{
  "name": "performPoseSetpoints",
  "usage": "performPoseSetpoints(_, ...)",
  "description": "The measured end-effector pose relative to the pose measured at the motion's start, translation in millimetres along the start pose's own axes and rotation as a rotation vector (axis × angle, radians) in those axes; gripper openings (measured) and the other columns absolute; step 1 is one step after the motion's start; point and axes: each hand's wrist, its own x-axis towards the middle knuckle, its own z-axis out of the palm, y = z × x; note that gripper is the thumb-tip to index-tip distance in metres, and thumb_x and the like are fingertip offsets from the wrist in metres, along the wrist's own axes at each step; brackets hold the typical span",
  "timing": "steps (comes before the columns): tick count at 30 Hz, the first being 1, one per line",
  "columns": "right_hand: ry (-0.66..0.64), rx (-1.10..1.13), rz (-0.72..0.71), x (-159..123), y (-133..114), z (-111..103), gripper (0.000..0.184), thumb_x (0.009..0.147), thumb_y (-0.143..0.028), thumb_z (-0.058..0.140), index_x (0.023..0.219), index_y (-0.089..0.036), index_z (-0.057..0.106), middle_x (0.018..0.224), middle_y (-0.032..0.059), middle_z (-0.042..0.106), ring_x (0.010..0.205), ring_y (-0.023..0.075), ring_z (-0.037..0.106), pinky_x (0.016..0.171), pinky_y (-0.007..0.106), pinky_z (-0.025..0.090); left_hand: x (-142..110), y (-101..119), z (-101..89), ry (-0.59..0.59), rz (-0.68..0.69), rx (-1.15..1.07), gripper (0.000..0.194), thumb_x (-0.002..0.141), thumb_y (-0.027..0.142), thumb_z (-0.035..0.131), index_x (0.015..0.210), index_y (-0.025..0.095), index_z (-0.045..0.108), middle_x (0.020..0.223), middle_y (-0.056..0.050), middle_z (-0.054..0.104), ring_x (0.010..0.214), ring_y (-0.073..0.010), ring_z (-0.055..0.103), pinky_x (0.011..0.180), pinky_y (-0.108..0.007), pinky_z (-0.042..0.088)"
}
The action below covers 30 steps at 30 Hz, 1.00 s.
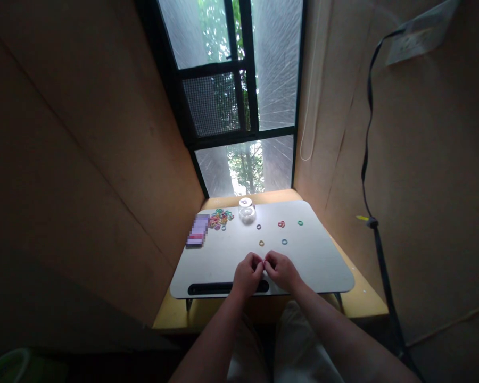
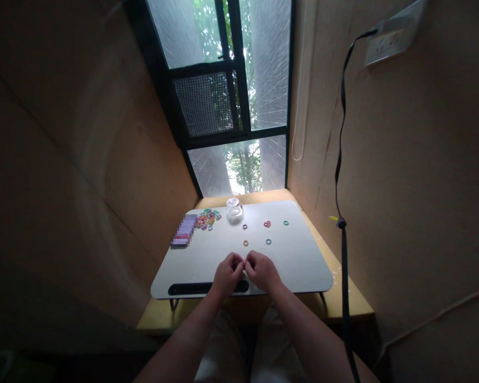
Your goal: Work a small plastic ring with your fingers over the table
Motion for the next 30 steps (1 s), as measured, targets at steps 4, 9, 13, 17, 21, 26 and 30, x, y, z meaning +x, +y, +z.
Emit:
performPoseSetpoints(4, 0.005, -0.009, 0.005, 0.2, -0.4, -0.1, 0.013, 0.082, -0.025, 0.051, 0.071, -0.02, 0.055, 0.063, -0.0011, 0.058, 0.058, 0.0125, 0.05, 0.056, 0.023, 0.034, -1.0, 0.8, -1.1, -0.011, 0.02, -0.068, 0.012, 0.086, 0.03, 0.052, 0.089, 0.021, 0.058, 0.074, 0.002, 0.065, 0.066, -0.0123, 0.059, 0.062, -0.023, 0.042)
performPoseSetpoints(9, -0.004, -0.011, 0.011, 0.8, -0.6, 0.0, 0.015, 0.083, -0.027, 0.051, 0.071, -0.02, 0.056, 0.062, -0.001, 0.058, 0.056, 0.0125, 0.049, 0.055, 0.023, 0.033, -1.3, -0.4, -1.7, -0.05, 0.024, -0.14, 0.018, 0.088, 0.027, 0.048, 0.098, 0.021, 0.061, 0.078, 0.001, 0.069, 0.068, -0.0133, 0.061, 0.064, -0.024, 0.044)
performPoseSetpoints(13, 0.002, -0.007, 0.012, 0.7, 0.4, 0.8, 0.015, 0.083, -0.027, 0.051, 0.071, -0.02, 0.055, 0.062, -0.0013, 0.058, 0.056, 0.0123, 0.049, 0.054, 0.023, 0.033, -0.1, -3.1, -0.8, -0.055, 0.033, -0.136, 0.021, 0.087, 0.028, 0.049, 0.099, 0.021, 0.065, 0.078, 0.0, 0.07, 0.068, -0.0138, 0.061, 0.065, -0.024, 0.045)
performPoseSetpoints(17, 0.005, -0.005, 0.013, 0.6, 1.0, 1.0, 0.015, 0.083, -0.027, 0.051, 0.07, -0.02, 0.055, 0.061, -0.0017, 0.057, 0.055, 0.0121, 0.05, 0.054, 0.023, 0.032, 0.7, -2.7, -0.9, -0.049, 0.049, -0.144, 0.021, 0.086, 0.028, 0.051, 0.096, 0.021, 0.068, 0.079, 0.0, 0.07, 0.069, -0.0137, 0.061, 0.066, -0.024, 0.045)
performPoseSetpoints(21, 0.017, -0.001, 0.0, 0.6, 1.9, 1.2, 0.015, 0.083, -0.026, 0.051, 0.069, -0.02, 0.054, 0.061, -0.0019, 0.057, 0.056, 0.0122, 0.05, 0.055, 0.023, 0.033, 0.5, 0.7, -2.7, -0.06, 0.049, -0.144, 0.022, 0.086, 0.033, 0.053, 0.097, 0.021, 0.068, 0.074, 0.001, 0.069, 0.065, -0.0127, 0.059, 0.064, -0.023, 0.044)
performPoseSetpoints(26, 0.025, 0.004, 0.007, 0.9, 3.7, 2.4, 0.014, 0.082, -0.025, 0.052, 0.07, -0.02, 0.054, 0.062, -0.0016, 0.058, 0.056, 0.0125, 0.05, 0.055, 0.023, 0.034, -0.1, 3.1, -4.1, -0.061, 0.054, -0.117, 0.025, 0.087, 0.036, 0.054, 0.098, 0.02, 0.068, 0.069, 0.002, 0.066, 0.06, -0.0116, 0.056, 0.061, -0.023, 0.043)
performPoseSetpoints(30, 0.024, 0.017, 0.017, 1.7, 4.2, 2.7, 0.015, 0.083, -0.025, 0.051, 0.069, -0.02, 0.055, 0.062, -0.0012, 0.059, 0.057, 0.0129, 0.051, 0.056, 0.023, 0.034, -0.3, 3.6, -4.0, -0.06, 0.065, -0.125, 0.026, 0.087, 0.036, 0.054, 0.1, 0.019, 0.068, 0.073, 0.0, 0.068, 0.062, -0.0118, 0.057, 0.061, -0.023, 0.045)
